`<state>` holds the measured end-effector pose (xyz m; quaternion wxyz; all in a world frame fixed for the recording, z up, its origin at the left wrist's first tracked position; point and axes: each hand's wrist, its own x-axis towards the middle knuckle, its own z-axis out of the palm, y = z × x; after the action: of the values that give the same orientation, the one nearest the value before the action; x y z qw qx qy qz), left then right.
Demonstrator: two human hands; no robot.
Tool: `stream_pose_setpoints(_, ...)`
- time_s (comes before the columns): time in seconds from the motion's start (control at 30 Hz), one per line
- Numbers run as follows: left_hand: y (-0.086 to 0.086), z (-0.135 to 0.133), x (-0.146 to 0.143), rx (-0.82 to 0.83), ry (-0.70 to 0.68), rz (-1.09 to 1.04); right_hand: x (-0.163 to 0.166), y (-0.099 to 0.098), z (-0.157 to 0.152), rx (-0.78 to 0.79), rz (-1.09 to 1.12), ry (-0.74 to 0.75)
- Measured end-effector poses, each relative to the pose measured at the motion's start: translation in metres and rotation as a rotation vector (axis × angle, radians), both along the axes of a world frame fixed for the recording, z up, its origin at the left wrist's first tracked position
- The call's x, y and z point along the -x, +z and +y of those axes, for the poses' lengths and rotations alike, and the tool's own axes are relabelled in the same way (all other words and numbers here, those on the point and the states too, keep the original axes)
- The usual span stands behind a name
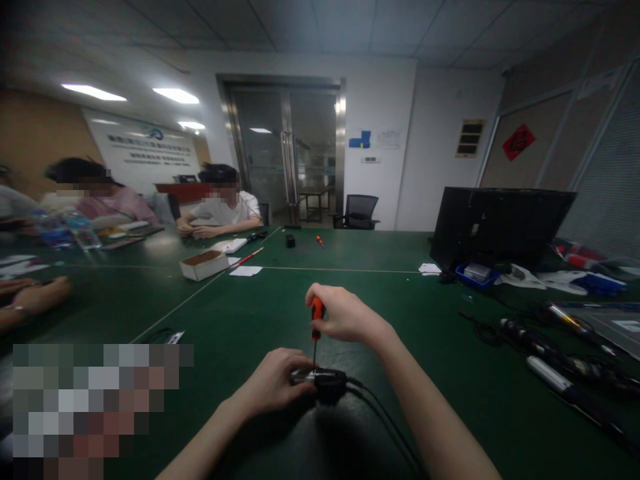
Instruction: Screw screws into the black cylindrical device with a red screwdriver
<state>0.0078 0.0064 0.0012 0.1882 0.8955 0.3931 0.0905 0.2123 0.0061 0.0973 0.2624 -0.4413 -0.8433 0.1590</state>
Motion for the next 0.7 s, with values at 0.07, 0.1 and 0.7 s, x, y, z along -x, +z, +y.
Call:
stream_pose_setpoints(0.07,0.001,0.0,0.0,0.004,-0.005,0.008,0.0,-0.001,0.001,0.007,0.037,0.054)
stream_pose_setpoints(0.1,0.001,0.0,0.0,0.005,-0.007,0.008,0.001,-0.001,0.002,0.008,0.05,0.067)
stream_pose_setpoints(0.7,0.006,-0.004,0.0,0.002,-0.003,0.001,0.012,0.005,-0.006,-0.111,-0.373,-0.344)
